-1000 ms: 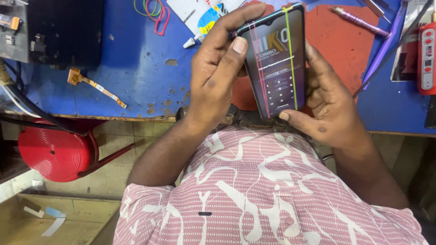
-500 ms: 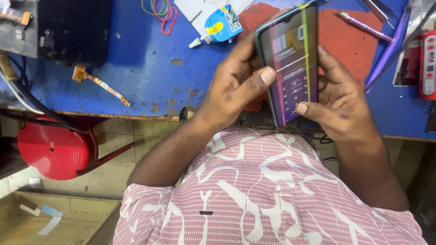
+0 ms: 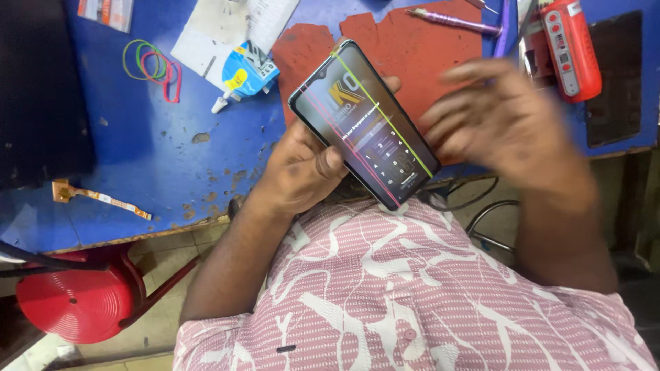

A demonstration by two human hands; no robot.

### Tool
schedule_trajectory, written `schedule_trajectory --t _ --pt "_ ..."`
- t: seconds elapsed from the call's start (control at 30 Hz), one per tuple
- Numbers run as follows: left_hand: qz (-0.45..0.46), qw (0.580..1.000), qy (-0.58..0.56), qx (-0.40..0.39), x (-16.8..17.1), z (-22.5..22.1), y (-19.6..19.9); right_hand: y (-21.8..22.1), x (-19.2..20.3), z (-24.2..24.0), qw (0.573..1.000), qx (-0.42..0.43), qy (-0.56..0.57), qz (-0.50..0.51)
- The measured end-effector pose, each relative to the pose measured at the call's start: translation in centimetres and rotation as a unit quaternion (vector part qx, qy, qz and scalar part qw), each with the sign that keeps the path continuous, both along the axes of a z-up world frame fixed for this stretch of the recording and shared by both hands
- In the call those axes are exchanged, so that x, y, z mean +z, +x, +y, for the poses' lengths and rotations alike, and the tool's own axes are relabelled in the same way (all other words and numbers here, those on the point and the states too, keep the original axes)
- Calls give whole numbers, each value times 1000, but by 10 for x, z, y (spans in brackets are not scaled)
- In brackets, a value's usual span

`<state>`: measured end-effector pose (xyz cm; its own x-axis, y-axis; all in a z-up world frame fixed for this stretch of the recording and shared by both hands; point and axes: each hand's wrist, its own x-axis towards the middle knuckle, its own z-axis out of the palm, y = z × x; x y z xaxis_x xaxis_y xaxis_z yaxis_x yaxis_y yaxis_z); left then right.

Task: The person cleans the inside of a smartphone frame, applies adhesive along the edges, and installs a new battery. They then connect a charging cable, secure the device with rubber bands, and test the touchscreen and buttons.

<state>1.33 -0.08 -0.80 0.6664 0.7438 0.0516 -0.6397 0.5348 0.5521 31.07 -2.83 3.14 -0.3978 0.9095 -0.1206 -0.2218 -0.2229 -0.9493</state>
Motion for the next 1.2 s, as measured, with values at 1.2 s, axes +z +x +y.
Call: schedule_trajectory --t 1.2 --pt "254 902 311 157 -3 8 9 -33 77 3 702 -38 433 -564"
